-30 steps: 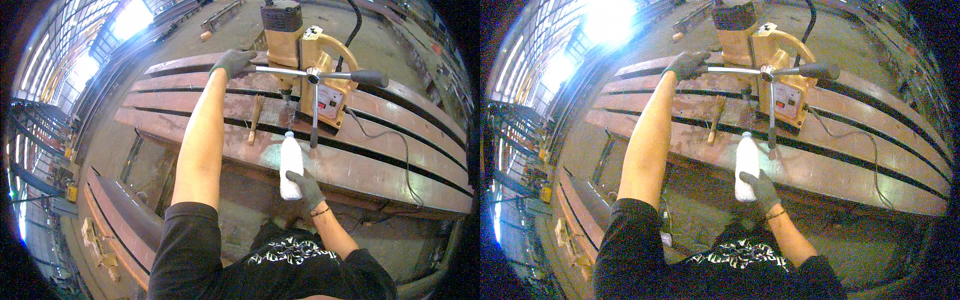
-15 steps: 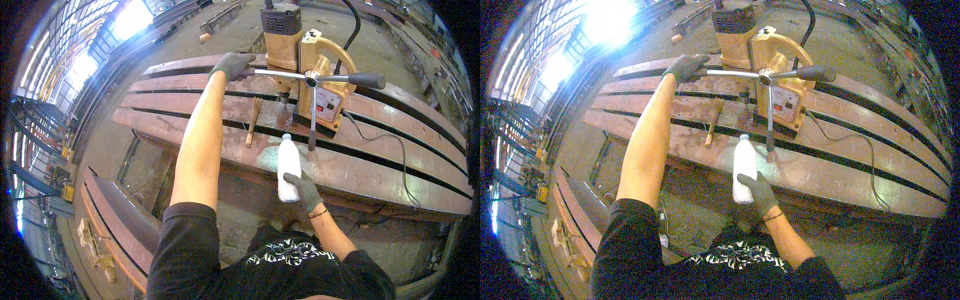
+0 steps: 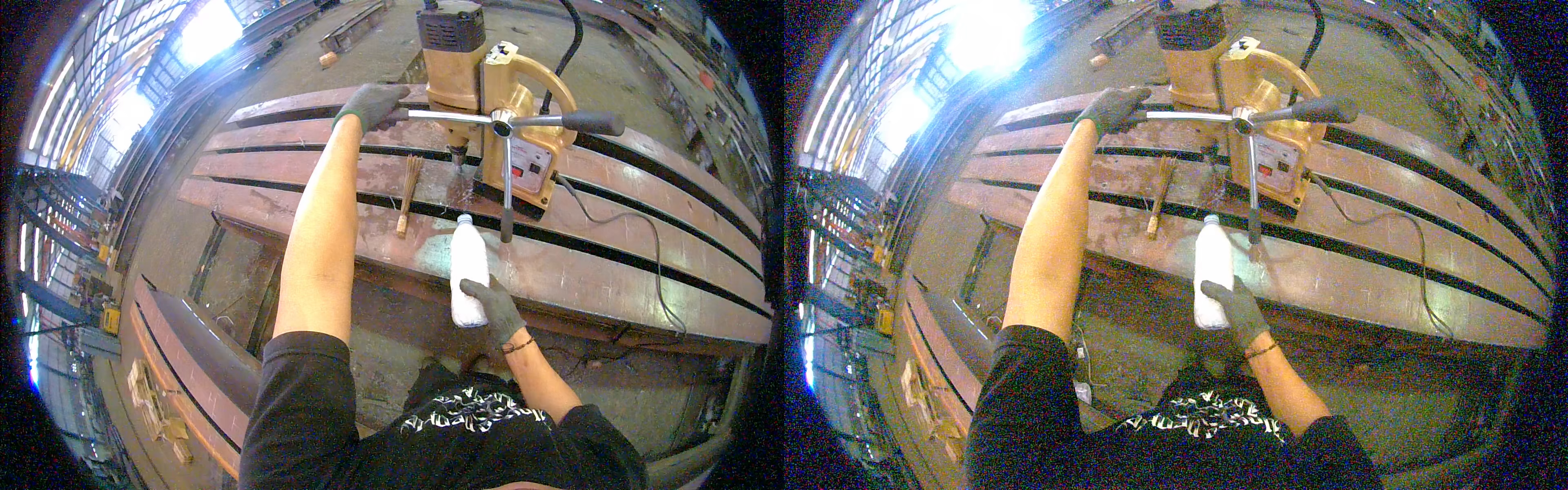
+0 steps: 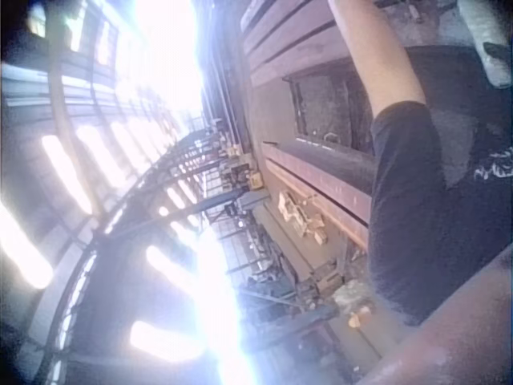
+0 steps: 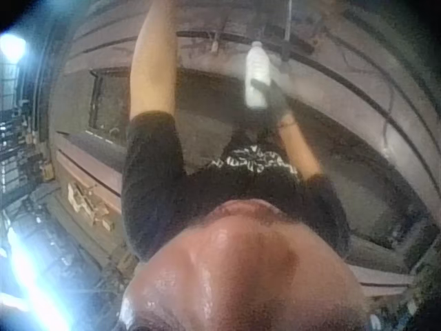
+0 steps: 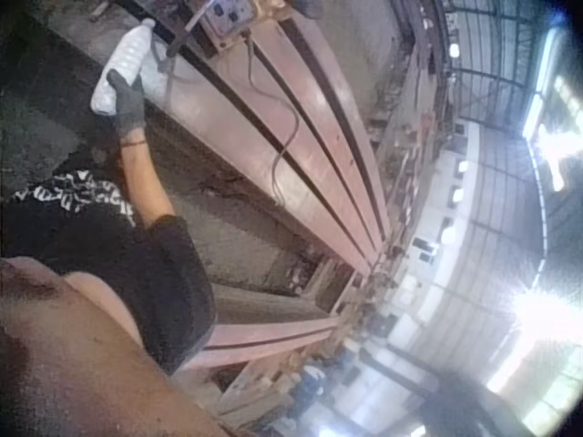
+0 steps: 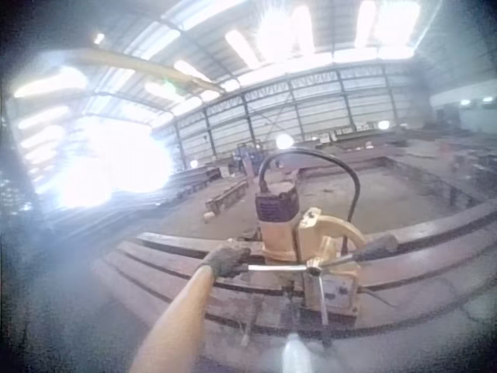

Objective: The person operates a drill press on a metal workbench, repeatedly drilling holes into a metal sheet. They apply liquid from a white bottle onto the drill bit and work area, then use a brush to clear debris. The person adjusts the drill press and continues drilling at different locations on the sheet.

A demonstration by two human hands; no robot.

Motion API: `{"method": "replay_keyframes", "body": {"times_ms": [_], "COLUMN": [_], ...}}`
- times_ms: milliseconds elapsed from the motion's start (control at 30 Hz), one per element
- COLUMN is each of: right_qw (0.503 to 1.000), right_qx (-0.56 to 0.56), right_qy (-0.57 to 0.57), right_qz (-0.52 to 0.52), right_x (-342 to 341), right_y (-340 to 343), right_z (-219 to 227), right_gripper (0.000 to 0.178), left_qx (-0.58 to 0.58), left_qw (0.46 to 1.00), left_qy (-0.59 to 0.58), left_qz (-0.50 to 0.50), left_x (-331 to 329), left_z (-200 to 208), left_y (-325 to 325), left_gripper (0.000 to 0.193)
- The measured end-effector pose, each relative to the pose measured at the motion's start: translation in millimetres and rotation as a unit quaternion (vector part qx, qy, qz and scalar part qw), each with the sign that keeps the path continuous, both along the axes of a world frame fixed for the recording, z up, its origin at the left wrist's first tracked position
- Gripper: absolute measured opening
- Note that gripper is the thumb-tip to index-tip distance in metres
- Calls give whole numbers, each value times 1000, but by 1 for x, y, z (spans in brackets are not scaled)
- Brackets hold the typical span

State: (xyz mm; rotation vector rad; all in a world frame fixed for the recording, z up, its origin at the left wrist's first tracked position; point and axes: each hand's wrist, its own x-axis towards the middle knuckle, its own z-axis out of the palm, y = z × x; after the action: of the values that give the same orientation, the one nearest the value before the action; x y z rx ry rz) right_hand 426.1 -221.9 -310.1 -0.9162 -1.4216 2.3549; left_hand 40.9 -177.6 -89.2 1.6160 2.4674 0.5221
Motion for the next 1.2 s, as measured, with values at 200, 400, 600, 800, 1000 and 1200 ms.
{"method": "replay_keyframes", "body": {"times_ms": [200, 400, 600, 800, 1000, 1200], "right_qw": [1000, 1000, 999, 1000, 999, 1000], "right_qx": [7, 7, 14, 5, 16, 0], "right_qy": [27, 24, 18, 29, 17, 14], "right_qz": [-12, -17, -23, -10, -27, -10], "right_x": [-2, -2, -1, 1, 1, 5], "right_y": [-3, -2, -2, -3, -4, -4], "right_z": [-6, -15, -13, 0, -1, 14], "right_gripper": [55, 56, 54, 54, 50, 50], "left_qx": [-51, -39, -36, 2, -6, 6], "left_qw": [991, 994, 987, 987, 988, 982], "left_qy": [121, 98, 149, 144, 141, 169], "left_qz": [-34, -27, -54, -70, -67, -85], "left_x": [-14, -14, -6, 3, 5, -8], "left_z": [-6, -7, -1, -1, 0, -10], "left_y": [-5, -3, -5, -10, -10, -7], "left_gripper": [42, 39, 33, 15, 17, 19]}}
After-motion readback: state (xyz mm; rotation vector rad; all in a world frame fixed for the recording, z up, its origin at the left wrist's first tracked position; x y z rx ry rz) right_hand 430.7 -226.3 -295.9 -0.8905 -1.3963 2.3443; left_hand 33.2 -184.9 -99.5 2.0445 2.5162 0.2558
